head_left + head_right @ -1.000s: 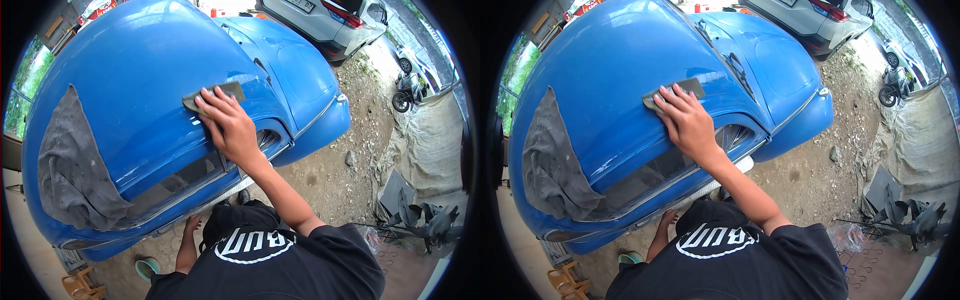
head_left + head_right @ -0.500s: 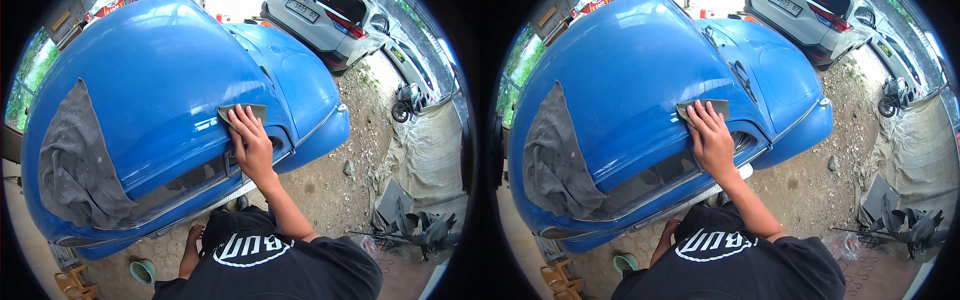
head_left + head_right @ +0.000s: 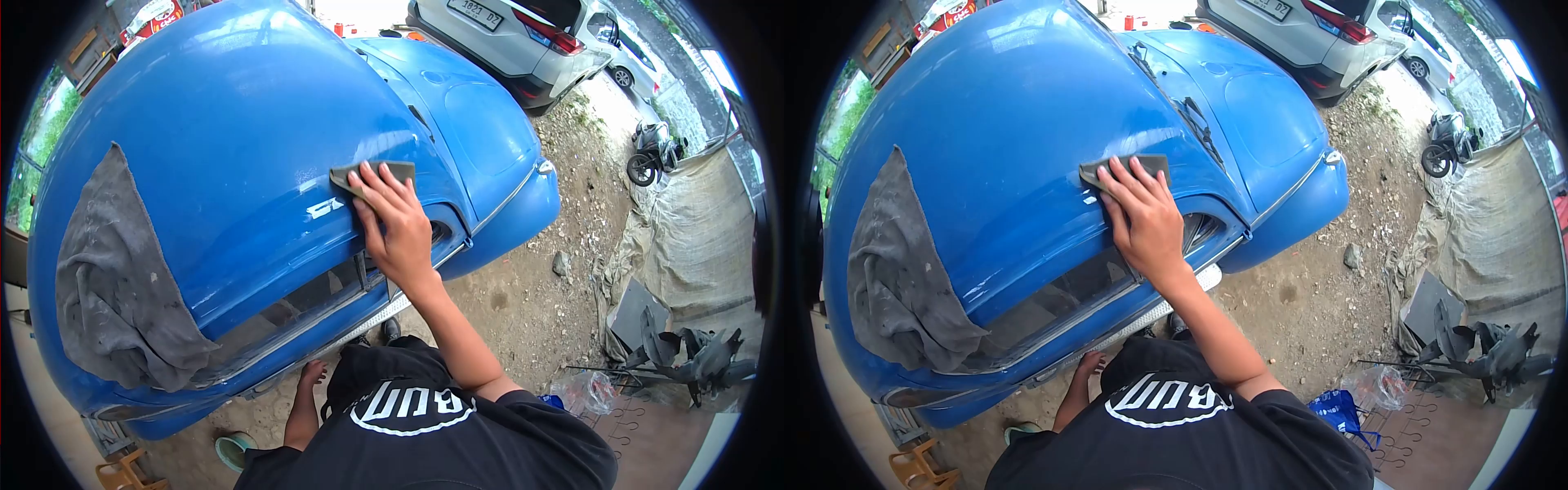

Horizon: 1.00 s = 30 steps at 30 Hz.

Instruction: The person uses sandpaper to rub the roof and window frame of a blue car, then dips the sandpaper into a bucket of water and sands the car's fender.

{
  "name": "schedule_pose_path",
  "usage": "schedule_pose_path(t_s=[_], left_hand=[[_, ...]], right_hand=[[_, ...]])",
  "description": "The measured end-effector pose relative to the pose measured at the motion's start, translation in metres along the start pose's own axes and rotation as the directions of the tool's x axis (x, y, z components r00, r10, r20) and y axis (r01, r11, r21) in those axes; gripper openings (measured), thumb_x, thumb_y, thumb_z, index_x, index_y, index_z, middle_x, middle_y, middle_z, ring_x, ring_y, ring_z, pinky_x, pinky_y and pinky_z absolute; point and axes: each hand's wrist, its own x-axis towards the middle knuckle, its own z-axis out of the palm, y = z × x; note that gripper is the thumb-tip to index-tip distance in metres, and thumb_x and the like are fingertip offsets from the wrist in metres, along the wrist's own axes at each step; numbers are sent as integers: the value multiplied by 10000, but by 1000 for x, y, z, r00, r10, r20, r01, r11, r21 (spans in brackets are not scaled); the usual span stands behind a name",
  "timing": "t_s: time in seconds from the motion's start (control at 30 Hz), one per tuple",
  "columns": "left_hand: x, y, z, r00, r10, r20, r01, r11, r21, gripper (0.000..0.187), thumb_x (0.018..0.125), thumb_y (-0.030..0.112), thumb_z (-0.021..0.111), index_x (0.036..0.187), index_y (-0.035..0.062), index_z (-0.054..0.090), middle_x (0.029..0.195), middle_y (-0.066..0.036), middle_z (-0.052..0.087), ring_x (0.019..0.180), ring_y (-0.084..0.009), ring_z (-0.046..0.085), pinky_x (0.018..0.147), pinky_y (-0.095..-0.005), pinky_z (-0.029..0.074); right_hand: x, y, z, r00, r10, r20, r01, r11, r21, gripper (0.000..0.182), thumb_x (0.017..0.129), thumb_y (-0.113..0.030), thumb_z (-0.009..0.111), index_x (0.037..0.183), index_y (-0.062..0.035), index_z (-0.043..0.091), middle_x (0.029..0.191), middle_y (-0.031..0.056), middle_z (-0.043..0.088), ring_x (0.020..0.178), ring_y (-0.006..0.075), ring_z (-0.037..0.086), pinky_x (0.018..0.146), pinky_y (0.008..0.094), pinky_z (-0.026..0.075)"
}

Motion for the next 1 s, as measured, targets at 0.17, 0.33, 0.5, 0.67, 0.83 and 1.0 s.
schedule_pose_path(t_s=[0.17, 0.33, 0.5, 0.67, 0.83, 1.0], left_hand=[[9, 13, -14, 997, -27, 76, 18, 994, 111, 486, 936, 408, 618, 1336, 134, 590, 1226, -132, 674, 998, -279, 683, 877, -502, 527], [-5, 22, -14, 988, -91, 129, 76, 991, 111, 501, 956, 409, 596, 1373, 133, 559, 1278, -141, 657, 1031, -294, 677, 920, -510, 512], [11, 6, -14, 996, -53, 66, 47, 994, 94, 496, 960, 412, 595, 1370, 136, 560, 1268, -138, 661, 1026, -296, 678, 905, -514, 511], [22, 2, -13, 998, -16, 61, 10, 996, 89, 451, 941, 391, 622, 1299, 117, 607, 1210, -151, 679, 991, -311, 686, 864, -513, 506], [17, 4, -12, 997, -7, 82, 2, 998, 57, 445, 940, 395, 621, 1296, 127, 610, 1205, -156, 676, 980, -305, 686, 865, -503, 506], [13, 0, -12, 998, -15, 66, 11, 998, 59, 450, 945, 389, 620, 1304, 118, 601, 1223, -166, 665, 975, -303, 679, 870, -512, 508]], right_hand=[[65, 12, 22, 993, -55, -100, 58, 998, 31, 337, 980, -217, 643, 1310, -164, 691, 1392, 80, 641, 1324, 351, 558, 1122, 532, 420], [-6, -19, 4, 999, -30, 35, 28, 998, 57, 348, 980, -227, 638, 1319, -164, 686, 1377, 85, 652, 1329, 344, 557, 1129, 504, 417], [46, -13, 22, 994, -84, -64, 87, 995, 40, 345, 979, -222, 639, 1314, -159, 688, 1363, 79, 662, 1336, 348, 553, 1129, 503, 415], [17, -27, 12, 997, -77, 30, 74, 992, 98, 386, 968, -201, 652, 1351, -157, 659, 1448, 81, 599, 1354, 355, 536, 1126, 535, 413], [10, -29, 12, 996, -86, 34, 84, 995, 54, 371, 966, -219, 657, 1334, -180, 676, 1418, 65, 627, 1345, 337, 550, 1114, 539, 424], [47, -25, 23, 993, -115, -4, 115, 993, 31, 369, 963, -224, 660, 1331, -189, 681, 1402, 57, 641, 1343, 319, 556, 1120, 521, 423]])
